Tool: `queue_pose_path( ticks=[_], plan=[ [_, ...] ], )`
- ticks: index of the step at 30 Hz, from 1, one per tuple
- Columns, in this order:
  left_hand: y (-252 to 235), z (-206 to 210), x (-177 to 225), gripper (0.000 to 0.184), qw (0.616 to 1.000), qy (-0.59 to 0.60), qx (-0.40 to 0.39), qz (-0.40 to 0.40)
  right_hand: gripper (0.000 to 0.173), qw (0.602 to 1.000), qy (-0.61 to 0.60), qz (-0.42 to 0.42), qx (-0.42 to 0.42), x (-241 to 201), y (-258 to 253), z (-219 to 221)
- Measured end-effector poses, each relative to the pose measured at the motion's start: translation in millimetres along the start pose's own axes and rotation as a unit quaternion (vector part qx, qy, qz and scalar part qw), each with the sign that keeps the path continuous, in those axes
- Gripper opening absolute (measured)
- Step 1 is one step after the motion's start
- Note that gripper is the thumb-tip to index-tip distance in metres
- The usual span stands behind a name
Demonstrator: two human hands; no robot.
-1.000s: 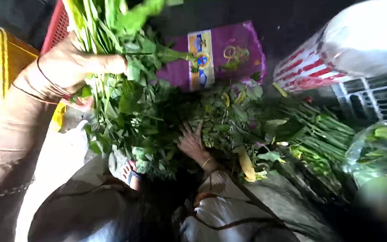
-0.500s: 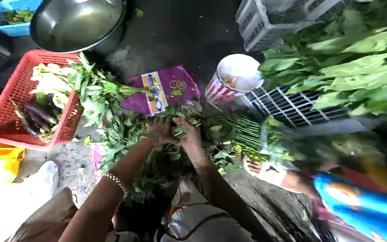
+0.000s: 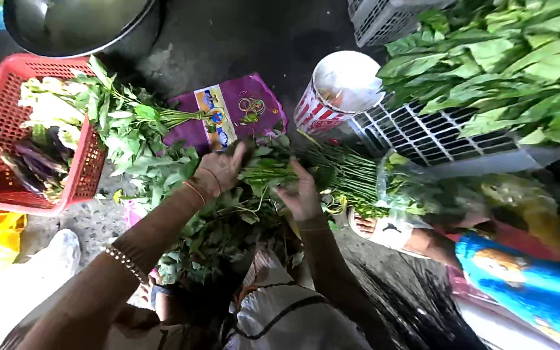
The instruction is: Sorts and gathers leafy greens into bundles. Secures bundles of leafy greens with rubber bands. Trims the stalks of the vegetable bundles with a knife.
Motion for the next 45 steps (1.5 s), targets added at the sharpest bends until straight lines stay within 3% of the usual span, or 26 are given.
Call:
queue_pose_path(
  ticks=[1, 3, 4, 7, 9, 12, 14, 16, 17, 19, 21, 23, 24, 26, 28, 29, 32, 35, 38, 40, 42, 45],
  plan=[
    [0, -1, 5, 0.070, 0.998, -0.042, -0.041, -0.003, 0.056, 0.998, 0.052, -0.016, 0.041, -2, 0, -14],
    [-2, -6, 5, 0.079, 0.994, -0.062, -0.087, -0.039, 0.085, 0.973, 0.176, -0.086, 0.120, -7, 5, -44],
    [-3, -8, 3, 0.085, 0.992, -0.063, -0.096, -0.050, 0.090, 0.950, 0.237, -0.143, 0.146, -13, 9, -52],
    [-2, 4, 2, 0.091, 0.988, -0.083, -0.122, -0.048, 0.067, 0.842, 0.417, -0.316, 0.132, -19, 29, -49],
    [-2, 4, 8, 0.081, 0.991, -0.068, -0.108, -0.030, 0.049, 0.745, 0.509, -0.423, 0.079, -26, 45, -22],
    [5, 16, 13, 0.073, 0.987, -0.081, -0.137, 0.001, 0.043, 0.639, 0.616, -0.458, 0.048, -29, 50, 14],
    [9, 9, 6, 0.061, 0.990, -0.024, -0.135, 0.022, 0.039, 0.594, 0.672, -0.438, 0.063, -30, 37, 18],
    [11, 5, -6, 0.051, 0.984, 0.095, -0.140, 0.049, 0.043, 0.609, 0.671, -0.416, 0.080, -38, 29, 3],
    [11, 3, -12, 0.048, 0.975, 0.158, -0.143, 0.057, 0.050, 0.640, 0.641, -0.415, 0.093, -47, 27, -6],
    [11, 6, -26, 0.052, 0.967, 0.207, -0.150, 0.019, 0.064, 0.748, 0.527, -0.388, 0.109, -58, 24, -22],
    [9, 20, -37, 0.061, 0.972, 0.176, -0.150, -0.039, 0.072, 0.871, 0.387, -0.286, 0.102, -49, 24, -34],
    [3, 31, -39, 0.061, 0.973, 0.181, -0.126, -0.062, 0.075, 0.910, 0.326, -0.238, 0.096, -30, 30, -36],
    [2, 35, -38, 0.065, 0.974, 0.178, -0.117, -0.073, 0.070, 0.902, 0.338, -0.255, 0.090, -21, 36, -34],
    [4, 42, -27, 0.076, 0.983, 0.109, -0.108, -0.098, 0.057, 0.850, 0.409, -0.325, 0.071, -6, 53, -17],
    [12, 42, -7, 0.081, 0.988, 0.031, -0.106, -0.107, 0.057, 0.798, 0.479, -0.365, 0.033, 2, 61, 8],
    [15, 43, 3, 0.081, 0.990, 0.010, -0.099, -0.096, 0.059, 0.791, 0.497, -0.357, 0.012, 6, 59, 16],
    [18, 42, 16, 0.072, 0.996, -0.004, -0.069, -0.065, 0.046, 0.846, 0.470, -0.244, -0.055, 16, 45, 20],
    [15, 36, 3, 0.081, 0.992, 0.011, -0.081, -0.099, 0.035, 0.879, 0.422, -0.213, -0.066, 9, 39, 9],
    [15, 33, -17, 0.082, 0.987, 0.072, -0.093, -0.114, 0.040, 0.872, 0.419, -0.253, 0.010, -9, 23, -22],
    [13, 25, -24, 0.079, 0.975, 0.185, -0.096, -0.078, 0.044, 0.869, 0.431, -0.235, 0.057, -20, 13, -46],
    [7, 18, -29, 0.081, 0.954, 0.279, -0.104, -0.046, 0.044, 0.864, 0.460, -0.196, 0.055, -21, 7, -64],
    [5, 19, -33, 0.084, 0.957, 0.261, -0.111, -0.059, 0.055, 0.837, 0.514, -0.185, 0.039, -16, 10, -63]
  ],
)
Point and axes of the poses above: each hand's wrist, its own y-axis away from the middle knuckle, its own z-axis out of the palm, x = y × z, the point moved 7 cm from there along -y, towards the middle knuckle, and after that the axes turned 10 degrees about y, right-handed, at the moved point
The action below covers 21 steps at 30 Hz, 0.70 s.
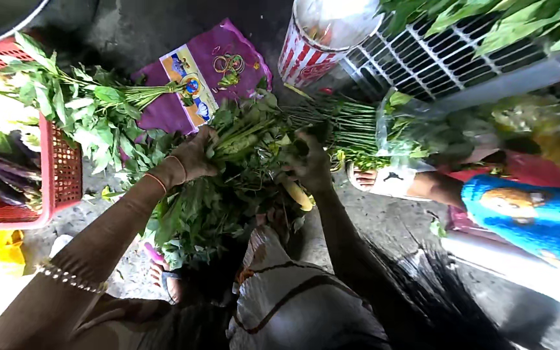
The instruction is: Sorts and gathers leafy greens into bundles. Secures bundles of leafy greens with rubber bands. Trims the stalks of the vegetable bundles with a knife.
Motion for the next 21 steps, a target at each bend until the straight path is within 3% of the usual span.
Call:
queue_pose_path(
  ticks=[3, 5, 8, 10, 15, 21],
  plan=[
    [-5, 4, -4, 0.081, 0.999, 0.045, 0.006, 0.031, 0.040, 0.987, 0.060, -0.094, 0.115, -28, 19, -3],
    [-5, 7, -3, 0.083, 0.999, 0.025, 0.023, 0.020, 0.028, 0.977, 0.030, -0.148, 0.150, -52, 31, -1],
    [-3, 15, 4, 0.084, 0.999, -0.036, 0.037, 0.002, 0.037, 0.984, -0.022, -0.164, 0.061, -75, 36, 19],
    [1, 23, 11, 0.082, 0.997, -0.062, 0.041, 0.007, 0.040, 0.990, -0.074, -0.123, -0.017, -77, 36, 36],
    [7, 24, 13, 0.076, 0.997, -0.066, 0.045, 0.006, 0.013, 0.959, -0.240, -0.080, -0.129, -76, 37, 48],
    [0, 11, -7, 0.075, 0.998, -0.032, 0.045, -0.017, 0.017, 0.968, -0.242, -0.057, -0.040, -45, 15, 18]
  ],
)
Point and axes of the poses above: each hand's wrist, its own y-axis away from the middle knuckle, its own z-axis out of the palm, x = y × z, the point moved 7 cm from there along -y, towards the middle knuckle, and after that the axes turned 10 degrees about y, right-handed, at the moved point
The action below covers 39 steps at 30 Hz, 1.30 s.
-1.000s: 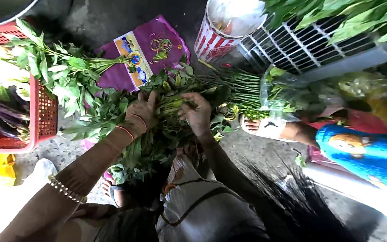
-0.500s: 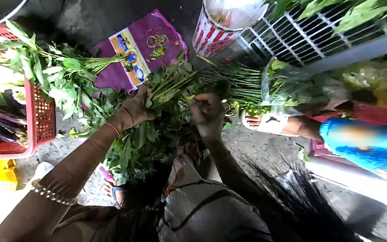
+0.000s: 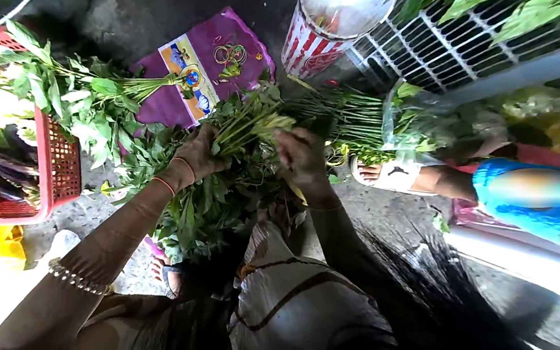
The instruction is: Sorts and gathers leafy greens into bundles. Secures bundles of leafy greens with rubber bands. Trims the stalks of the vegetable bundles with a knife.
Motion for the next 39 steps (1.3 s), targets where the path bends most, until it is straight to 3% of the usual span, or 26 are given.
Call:
queue_pose_path(
  ticks=[2, 4, 5, 7, 9, 12, 14, 18, 20, 25, 28, 31, 34, 35, 37, 39],
  plan=[
    [-1, -1, -4, 0.073, 0.999, 0.043, -0.009, 0.008, 0.018, 0.998, 0.039, 0.007, 0.041, 1, 1, -24],
    [-1, 1, -6, 0.071, 0.990, 0.132, -0.035, 0.028, 0.042, 0.975, 0.202, 0.010, 0.093, 0, -2, -47],
    [1, 1, -4, 0.070, 0.980, 0.188, -0.054, 0.032, 0.057, 0.954, 0.286, 0.018, 0.088, 1, -3, -53],
    [8, 1, 0, 0.060, 0.958, 0.275, -0.076, 0.019, 0.069, 0.938, 0.343, 0.047, 0.034, 9, -3, -52],
    [11, 0, 3, 0.050, 0.945, 0.315, -0.091, 0.013, 0.063, 0.958, 0.268, 0.084, -0.049, 22, -3, -37],
    [10, 0, 3, 0.042, 0.935, 0.338, -0.103, 0.028, 0.069, 0.981, 0.061, 0.134, -0.122, 22, -1, 0],
    [12, 0, 6, 0.043, 0.935, 0.335, -0.114, 0.036, 0.067, 0.981, -0.031, 0.117, -0.154, 16, 3, 20],
    [18, 1, 12, 0.034, 0.927, 0.340, -0.151, 0.049, 0.051, 0.975, -0.099, 0.071, -0.188, 3, 3, 44],
    [21, -1, 12, 0.035, 0.925, 0.334, -0.171, 0.052, 0.035, 0.982, -0.071, 0.045, -0.171, -6, -2, 46],
    [20, -2, -4, 0.026, 0.935, 0.304, -0.180, 0.031, 0.027, 0.994, 0.053, -0.003, -0.094, -11, -3, 20],
    [20, -2, -12, 0.027, 0.938, 0.314, -0.145, 0.004, 0.018, 0.994, 0.011, -0.021, -0.109, -7, -4, 13],
    [17, -2, -10, 0.033, 0.926, 0.362, -0.105, 0.003, 0.015, 0.993, -0.065, 0.032, -0.095, 3, -5, 10],
    [16, -7, -10, 0.040, 0.917, 0.389, -0.091, 0.005, 0.014, 0.987, -0.134, 0.088, -0.032, 19, -10, -7],
    [16, -11, -11, 0.036, 0.915, 0.394, -0.087, 0.004, 0.013, 0.992, -0.087, 0.089, -0.013, 25, -9, -18],
    [19, -17, -9, 0.030, 0.916, 0.390, -0.090, 0.010, 0.027, 0.986, 0.150, 0.074, 0.015, 33, -2, -44],
    [20, -21, -6, 0.027, 0.919, 0.379, -0.102, 0.030, 0.053, 0.915, 0.401, 0.043, 0.017, 28, -3, -53]
  ],
)
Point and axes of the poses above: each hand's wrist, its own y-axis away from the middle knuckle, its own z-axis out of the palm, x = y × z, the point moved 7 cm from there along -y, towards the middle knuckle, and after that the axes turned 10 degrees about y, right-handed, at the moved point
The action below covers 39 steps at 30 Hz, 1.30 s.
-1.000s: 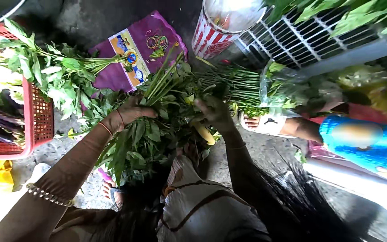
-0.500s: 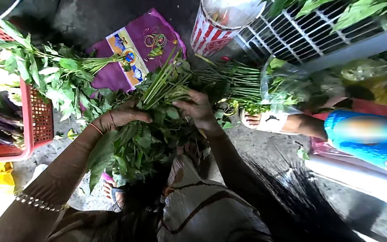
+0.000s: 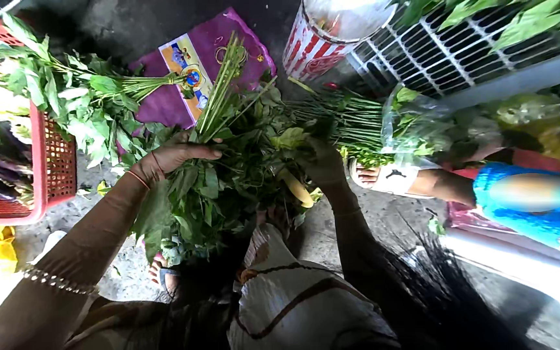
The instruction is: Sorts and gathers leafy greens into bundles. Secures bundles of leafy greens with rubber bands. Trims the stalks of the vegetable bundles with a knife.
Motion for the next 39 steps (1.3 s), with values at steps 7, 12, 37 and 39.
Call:
queue_pose_path(
  ticks=[7, 12, 37, 39],
  plan=[
    [-2, 4, 3, 0.033, 0.998, 0.000, -0.024, 0.050, 0.036, 0.995, -0.067, -0.079, 0.002, -30, 8, 8],
    [5, 11, 15, 0.038, 0.996, 0.008, -0.035, 0.087, 0.056, 0.756, -0.537, 0.164, -0.336, -49, 24, 89],
    [4, 8, -34, 0.021, 0.623, -0.725, 0.057, 0.287, 0.034, 0.989, -0.118, -0.072, 0.044, -22, 8, 9],
    [9, 9, -30, 0.019, 0.616, -0.723, 0.048, 0.308, 0.036, 0.981, -0.094, -0.155, 0.074, -47, 6, -9]
  ],
)
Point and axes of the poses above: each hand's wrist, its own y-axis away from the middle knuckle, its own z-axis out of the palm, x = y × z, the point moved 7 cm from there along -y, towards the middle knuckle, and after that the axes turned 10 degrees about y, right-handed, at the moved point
